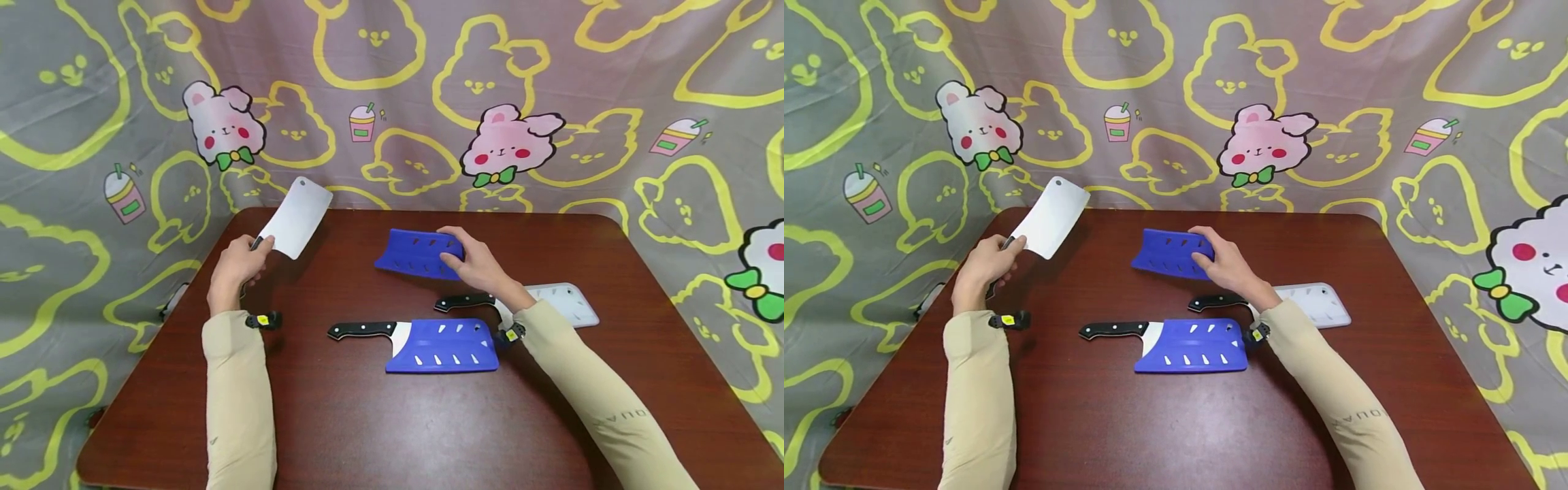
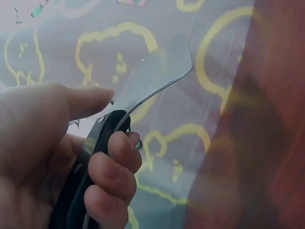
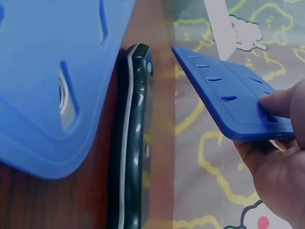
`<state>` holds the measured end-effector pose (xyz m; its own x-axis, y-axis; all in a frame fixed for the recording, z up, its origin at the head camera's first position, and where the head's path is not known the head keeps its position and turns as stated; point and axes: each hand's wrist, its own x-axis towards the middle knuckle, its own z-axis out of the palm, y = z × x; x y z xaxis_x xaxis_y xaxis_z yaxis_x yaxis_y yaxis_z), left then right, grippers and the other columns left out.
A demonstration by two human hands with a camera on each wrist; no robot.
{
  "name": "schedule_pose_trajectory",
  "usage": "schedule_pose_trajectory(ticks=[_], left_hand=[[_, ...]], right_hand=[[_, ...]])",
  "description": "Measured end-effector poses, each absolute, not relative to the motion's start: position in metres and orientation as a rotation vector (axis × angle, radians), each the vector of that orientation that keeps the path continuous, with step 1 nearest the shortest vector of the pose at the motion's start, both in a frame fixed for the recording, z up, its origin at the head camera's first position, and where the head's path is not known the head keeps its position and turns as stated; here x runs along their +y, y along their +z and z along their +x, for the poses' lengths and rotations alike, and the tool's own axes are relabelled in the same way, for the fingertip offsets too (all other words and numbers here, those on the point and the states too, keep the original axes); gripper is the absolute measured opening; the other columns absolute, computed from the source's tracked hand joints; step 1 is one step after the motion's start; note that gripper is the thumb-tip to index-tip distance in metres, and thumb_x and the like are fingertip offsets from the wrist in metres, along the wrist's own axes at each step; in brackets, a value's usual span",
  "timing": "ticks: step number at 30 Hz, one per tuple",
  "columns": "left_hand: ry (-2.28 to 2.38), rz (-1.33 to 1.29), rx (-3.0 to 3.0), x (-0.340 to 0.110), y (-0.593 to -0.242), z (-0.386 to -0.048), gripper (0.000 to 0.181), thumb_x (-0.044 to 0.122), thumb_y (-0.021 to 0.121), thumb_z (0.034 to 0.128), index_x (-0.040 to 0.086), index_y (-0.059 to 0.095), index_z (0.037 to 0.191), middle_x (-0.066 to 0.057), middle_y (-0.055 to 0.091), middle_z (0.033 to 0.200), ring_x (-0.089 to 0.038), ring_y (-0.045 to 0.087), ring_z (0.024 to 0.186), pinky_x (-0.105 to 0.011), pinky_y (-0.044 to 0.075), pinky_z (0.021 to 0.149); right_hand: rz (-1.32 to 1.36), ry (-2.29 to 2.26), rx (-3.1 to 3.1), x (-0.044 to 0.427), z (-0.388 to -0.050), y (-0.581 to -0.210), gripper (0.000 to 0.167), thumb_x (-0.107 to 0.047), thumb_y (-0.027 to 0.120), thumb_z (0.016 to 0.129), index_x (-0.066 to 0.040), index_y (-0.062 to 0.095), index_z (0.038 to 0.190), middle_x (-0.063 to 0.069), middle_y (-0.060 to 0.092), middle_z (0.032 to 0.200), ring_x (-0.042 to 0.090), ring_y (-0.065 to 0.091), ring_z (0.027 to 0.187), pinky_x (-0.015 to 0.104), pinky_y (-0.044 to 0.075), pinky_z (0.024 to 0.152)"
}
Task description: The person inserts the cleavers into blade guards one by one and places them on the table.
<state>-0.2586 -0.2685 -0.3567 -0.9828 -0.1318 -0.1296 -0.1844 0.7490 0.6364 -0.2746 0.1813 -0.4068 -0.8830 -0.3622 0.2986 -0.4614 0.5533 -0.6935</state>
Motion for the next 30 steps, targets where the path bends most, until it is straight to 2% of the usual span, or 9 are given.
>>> schedule_pose_trajectory(ticks=[5, 11, 14, 20, 24, 30], left_hand=[[1.129, -0.2, 2.874, -0.255, -0.344, -0.257, 0.066, 0.064, 0.038, 0.0965, 0.001, 0.05, 0.113, -0.012, 0.06, 0.077, -0.021, 0.053, 0.055, -0.036, 0.045, 0.049], [1.188, -0.076, 2.931, -0.238, -0.33, -0.254, 0.063, 0.067, 0.041, 0.0942, 0.005, 0.052, 0.099, -0.009, 0.057, 0.07, -0.021, 0.05, 0.051, -0.036, 0.044, 0.048], [1.206, 0.017, 2.946, -0.232, -0.327, -0.251, 0.062, 0.068, 0.042, 0.0933, 0.006, 0.051, 0.093, -0.006, 0.055, 0.066, -0.021, 0.049, 0.049, -0.037, 0.044, 0.049], [1.239, 0.139, 2.97, -0.223, -0.318, -0.241, 0.062, 0.068, 0.044, 0.0921, 0.007, 0.051, 0.089, -0.006, 0.053, 0.064, -0.024, 0.049, 0.049, -0.037, 0.043, 0.047], [1.205, 0.185, 3.005, -0.216, -0.308, -0.231, 0.061, 0.069, 0.044, 0.092, 0.008, 0.053, 0.091, -0.007, 0.054, 0.065, -0.025, 0.05, 0.05, -0.037, 0.042, 0.046], [1.159, 0.255, 3.048, -0.206, -0.295, -0.217, 0.056, 0.065, 0.047, 0.0928, 0.01, 0.055, 0.093, -0.008, 0.056, 0.069, -0.023, 0.051, 0.057, -0.035, 0.041, 0.052]], right_hand=[[0.69, 1.308, -2.604, 0.186, -0.269, -0.4, 0.046, -0.016, 0.062, 0.097, -0.016, 0.046, 0.14, 0.015, 0.062, 0.119, 0.028, 0.064, 0.088, 0.036, 0.053, 0.072], [0.674, 1.462, -2.51, 0.195, -0.262, -0.389, 0.046, -0.01, 0.062, 0.096, -0.01, 0.046, 0.14, 0.019, 0.062, 0.116, 0.032, 0.067, 0.093, 0.017, 0.052, 0.073], [0.665, 1.521, -2.473, 0.199, -0.258, -0.383, 0.047, -0.008, 0.061, 0.096, -0.009, 0.046, 0.14, 0.021, 0.061, 0.118, 0.032, 0.066, 0.098, 0.014, 0.052, 0.074], [0.568, 1.559, -2.434, 0.211, -0.248, -0.369, 0.046, -0.012, 0.06, 0.097, -0.013, 0.046, 0.141, 0.019, 0.062, 0.119, 0.013, 0.067, 0.093, 0.018, 0.055, 0.074], [0.514, 1.597, -2.362, 0.222, -0.242, -0.363, 0.047, -0.012, 0.06, 0.097, -0.012, 0.046, 0.142, 0.01, 0.065, 0.11, 0.003, 0.067, 0.086, 0.019, 0.056, 0.071], [0.476, 1.697, -2.249, 0.24, -0.232, -0.354, 0.047, -0.01, 0.06, 0.097, -0.014, 0.047, 0.141, -0.011, 0.065, 0.107, 0.001, 0.067, 0.092, 0.017, 0.056, 0.073]])
